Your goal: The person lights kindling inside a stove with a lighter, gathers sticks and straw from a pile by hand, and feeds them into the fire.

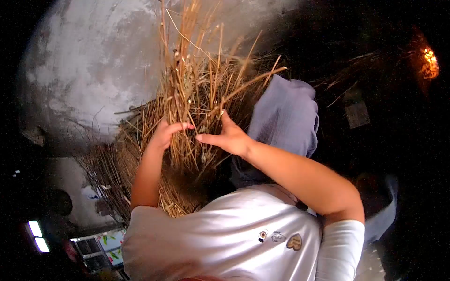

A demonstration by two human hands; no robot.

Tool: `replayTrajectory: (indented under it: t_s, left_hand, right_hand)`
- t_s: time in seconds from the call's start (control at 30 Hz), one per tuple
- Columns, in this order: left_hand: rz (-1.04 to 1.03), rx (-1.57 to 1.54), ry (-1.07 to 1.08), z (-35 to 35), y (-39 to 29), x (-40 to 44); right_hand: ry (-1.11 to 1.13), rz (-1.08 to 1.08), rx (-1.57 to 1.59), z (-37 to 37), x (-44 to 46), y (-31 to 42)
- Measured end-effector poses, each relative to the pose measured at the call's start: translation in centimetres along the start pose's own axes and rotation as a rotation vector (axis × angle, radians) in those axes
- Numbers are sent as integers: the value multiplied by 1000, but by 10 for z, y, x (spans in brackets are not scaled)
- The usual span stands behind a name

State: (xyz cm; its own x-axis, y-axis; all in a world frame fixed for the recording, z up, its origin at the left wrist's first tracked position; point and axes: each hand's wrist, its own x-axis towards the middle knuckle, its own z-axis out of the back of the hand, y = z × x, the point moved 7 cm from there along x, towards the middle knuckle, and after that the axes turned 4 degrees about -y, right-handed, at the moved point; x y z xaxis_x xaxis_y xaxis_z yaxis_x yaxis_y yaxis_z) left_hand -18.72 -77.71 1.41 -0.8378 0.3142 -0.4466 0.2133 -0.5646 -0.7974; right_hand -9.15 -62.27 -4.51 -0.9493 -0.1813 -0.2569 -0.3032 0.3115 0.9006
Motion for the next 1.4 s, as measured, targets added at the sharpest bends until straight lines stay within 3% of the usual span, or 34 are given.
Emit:
replayTrajectory:
  t_s: [0.07, 0.17, 0.27, 0.3, 0.4, 0.47, 0.5, 0.67, 0.8, 0.87, 1.03, 1.17, 1.27, 1.33, 1.4]
  left_hand:
    - [58, -12, -28, -12, 1, -1]
    - [-200, -64, 150, -46, 9, 7]
    - [-387, 230, 52, -70, 17, 13]
    - [-349, 291, 16, -78, 21, 10]
    - [-352, 196, -4, -97, 17, 3]
    - [-512, 515, -22, -109, 18, 2]
    - [-415, 556, 2, -109, 30, 6]
    - [-679, 680, -37, -115, 10, -27]
    - [-430, 1109, -192, -124, 15, -63]
    - [-355, 982, -233, -128, 24, -58]
    - [-313, 908, -322, -129, 11, -35]
    - [-492, 622, -439, -126, 8, -12]
    - [-481, 554, -352, -123, 3, 3]
    - [-394, 489, -317, -108, 14, 19]
    - [-494, 470, -317, -94, -8, 15]
  right_hand:
    - [-16, -45, 279, -12, 18, -7]
    - [28, 85, 467, -10, 22, 14]
    - [-12, 141, 546, 3, 25, -3]
    - [-67, 167, 601, 8, 24, -7]
    - [-169, 170, 605, 16, 18, -8]
    - [-190, 146, 601, 23, 16, -5]
    - [-200, 116, 598, 24, 15, -6]
    - [-321, 283, 640, 34, 14, -9]
    - [-387, 217, 720, 44, 17, -10]
    - [-545, 223, 565, 50, 9, -6]
    - [-433, 166, 590, 45, 3, -2]
    - [-458, 248, 654, 53, -1, 13]
    - [-558, 276, 620, 65, -9, 24]
    - [-372, 358, 510, 65, -7, 42]
    - [-303, 428, 403, 70, -5, 51]
